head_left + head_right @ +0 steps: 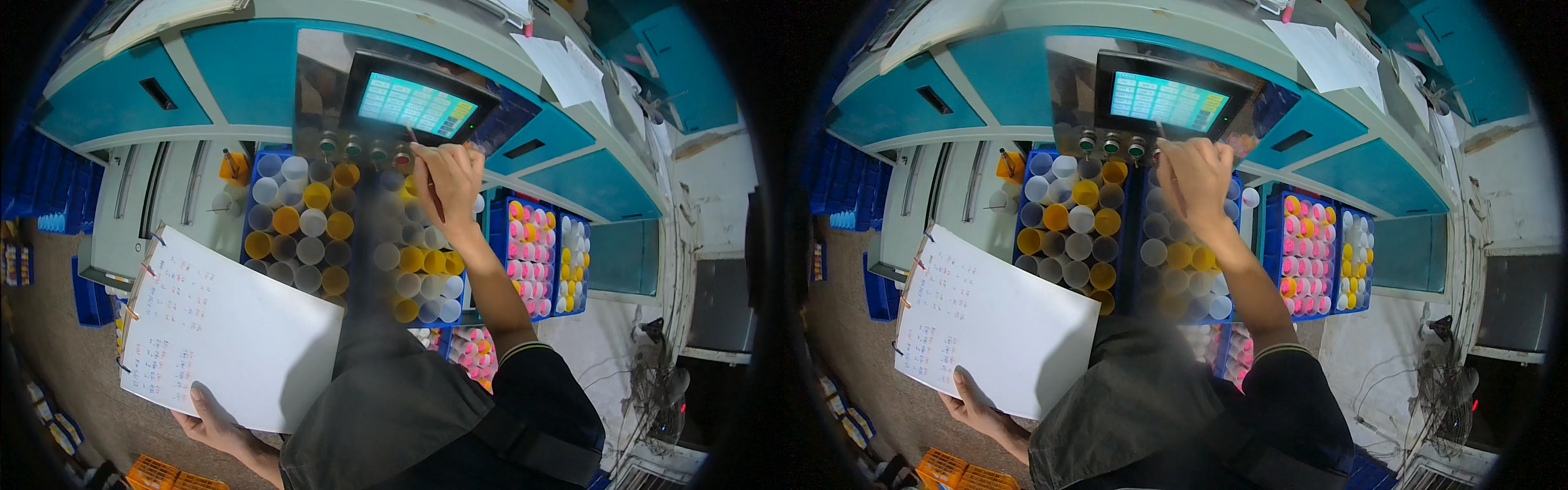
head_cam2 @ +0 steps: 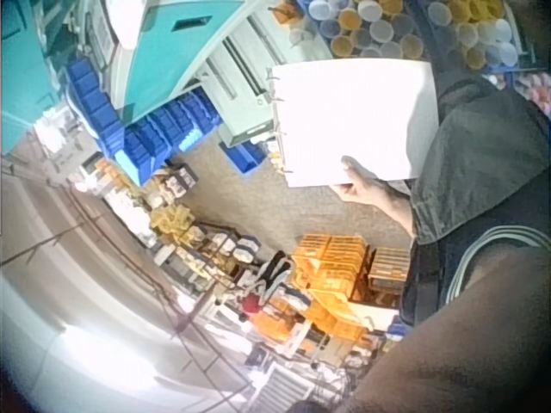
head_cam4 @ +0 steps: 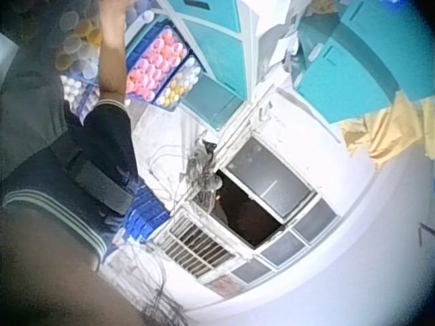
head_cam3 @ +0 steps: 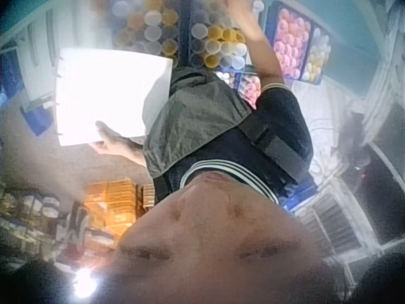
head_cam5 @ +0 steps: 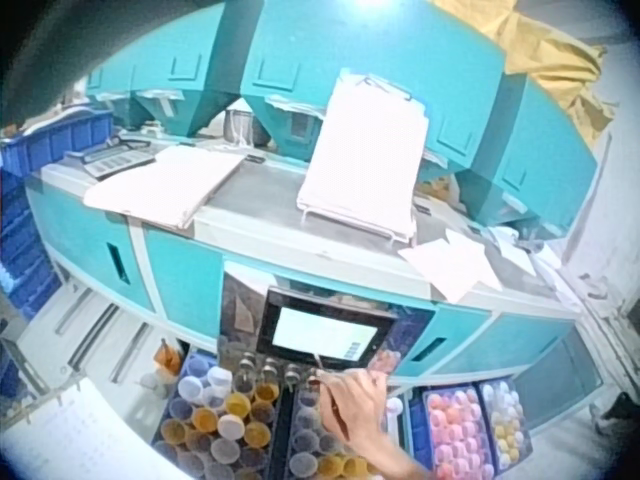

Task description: The person carries blue trays filled with small white and yellow containers to a workstation, places them on a machine, and uses a pen to interact with a touchscreen. They then flip through a notebook, write on it with a pink marker, and continue entering data on the machine's screen.

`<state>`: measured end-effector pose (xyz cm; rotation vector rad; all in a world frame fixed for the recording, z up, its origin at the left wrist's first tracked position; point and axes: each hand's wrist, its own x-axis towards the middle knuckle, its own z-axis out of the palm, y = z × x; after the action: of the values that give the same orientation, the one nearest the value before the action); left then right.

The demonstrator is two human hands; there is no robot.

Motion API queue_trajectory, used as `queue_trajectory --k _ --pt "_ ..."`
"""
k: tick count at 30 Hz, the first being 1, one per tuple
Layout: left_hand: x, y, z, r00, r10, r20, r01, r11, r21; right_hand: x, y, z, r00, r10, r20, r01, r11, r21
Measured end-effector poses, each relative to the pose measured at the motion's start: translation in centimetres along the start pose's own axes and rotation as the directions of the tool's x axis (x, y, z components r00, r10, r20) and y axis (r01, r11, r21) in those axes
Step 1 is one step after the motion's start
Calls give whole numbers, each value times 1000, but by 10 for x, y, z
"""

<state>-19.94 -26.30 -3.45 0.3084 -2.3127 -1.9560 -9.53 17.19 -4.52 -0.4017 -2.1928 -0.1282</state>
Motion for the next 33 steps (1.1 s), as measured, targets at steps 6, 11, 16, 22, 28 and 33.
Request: queue_trajectory --k 6,11,16,22,28,33 --pt "0 1 -1 1000 -15 9 15 999 45 23 -10 15 995 -93 36 93 996 -3" --pt "0 0 0 999 -31 -33 33 998 62 25 -9 10 998 -52 -22 52 999 0" --pt "-1 1 -2 999 -53 6 52 996 68 18 -3 2 999 8 -35 -7 1000 28" --pt "1 0 2 999 -37 1 37 999 1 19 -2 -1 998 -23 -51 23 1000 -7" --pt "2 0 6 998 49 -50 -44 994 99 19 -3 2 1000 -26 -16 26 1000 -5" --pt "-1 3 4 1000 -13 4 13 999 32 16 1 -1 999 -1 -52 2 1000 5"
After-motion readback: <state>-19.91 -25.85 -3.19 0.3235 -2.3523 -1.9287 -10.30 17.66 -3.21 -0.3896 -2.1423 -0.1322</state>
